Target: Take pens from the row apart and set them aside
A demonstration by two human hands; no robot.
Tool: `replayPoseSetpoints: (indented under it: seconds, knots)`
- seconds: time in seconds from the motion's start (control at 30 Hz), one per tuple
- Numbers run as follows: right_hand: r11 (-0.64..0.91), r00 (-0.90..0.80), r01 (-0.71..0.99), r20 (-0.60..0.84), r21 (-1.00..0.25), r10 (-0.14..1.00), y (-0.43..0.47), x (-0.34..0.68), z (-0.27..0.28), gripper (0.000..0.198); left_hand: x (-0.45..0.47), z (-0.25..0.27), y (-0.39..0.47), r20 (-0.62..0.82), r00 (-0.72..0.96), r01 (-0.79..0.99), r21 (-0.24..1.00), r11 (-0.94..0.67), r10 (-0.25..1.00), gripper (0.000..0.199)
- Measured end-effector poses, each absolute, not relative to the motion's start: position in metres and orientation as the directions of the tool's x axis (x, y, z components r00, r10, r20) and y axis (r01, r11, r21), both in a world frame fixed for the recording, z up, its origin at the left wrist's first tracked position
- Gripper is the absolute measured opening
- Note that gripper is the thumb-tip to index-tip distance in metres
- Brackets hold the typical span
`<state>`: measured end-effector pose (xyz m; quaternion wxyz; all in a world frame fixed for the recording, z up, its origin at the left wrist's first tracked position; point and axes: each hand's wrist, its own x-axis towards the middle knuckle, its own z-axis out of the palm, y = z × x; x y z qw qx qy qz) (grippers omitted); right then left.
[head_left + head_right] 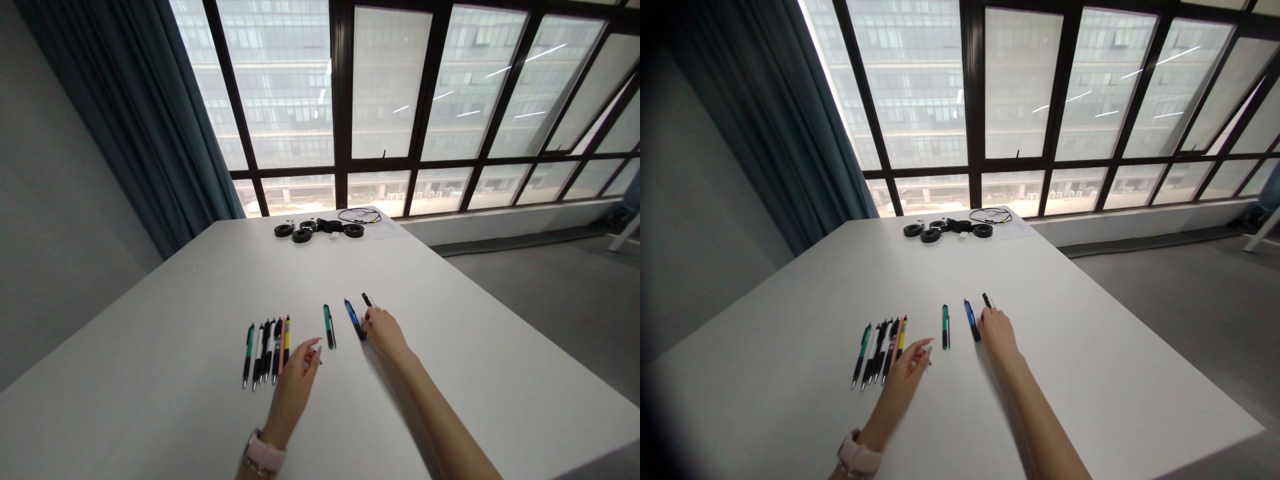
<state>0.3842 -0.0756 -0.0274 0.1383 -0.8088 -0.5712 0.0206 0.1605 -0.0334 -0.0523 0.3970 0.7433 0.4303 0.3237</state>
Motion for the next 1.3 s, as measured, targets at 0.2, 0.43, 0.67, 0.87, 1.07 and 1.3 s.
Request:
replayPoseSetpoints:
  seconds: [0.2,0.43,0.67,0.87,1.07,1.3]
  knots:
    - [-0.245,0.324,0.914,0.218,-0.324,0.921,-0.074,0.376,-0.024,0.017,0.162,-0.043,-0.037,0.101,0.426,0.386,0.878,-0.282,0.899,0.039]
    - [0.211,-0.010,0.846,0.380,-0.491,0.925,-0.080,0.335,-0.017,0.012,0.161,-0.046,-0.037,0.077,0.425,0.322,0.918,-0.230,0.902,0.041]
    - [0.364,-0.174,0.795,0.394,-0.484,0.903,-0.085,0.316,-0.021,0.029,0.161,-0.049,-0.035,0.070,0.390,0.277,0.942,-0.190,0.918,0.048]
    - [0.377,-0.200,0.806,0.389,-0.456,0.899,-0.083,0.312,-0.024,0.031,0.162,-0.053,-0.032,0.019,0.416,0.207,0.971,-0.115,0.909,0.050]
    - [0.339,-0.183,0.832,0.360,-0.439,0.915,-0.082,0.312,-0.022,0.032,0.163,-0.054,-0.031,-0.036,0.417,0.148,0.989,-0.029,0.908,0.054]
    - [0.287,-0.147,0.852,0.327,-0.437,0.933,-0.081,0.313,-0.025,0.021,0.164,-0.053,-0.033,-0.056,0.433,0.158,0.987,-0.015,0.900,0.054]
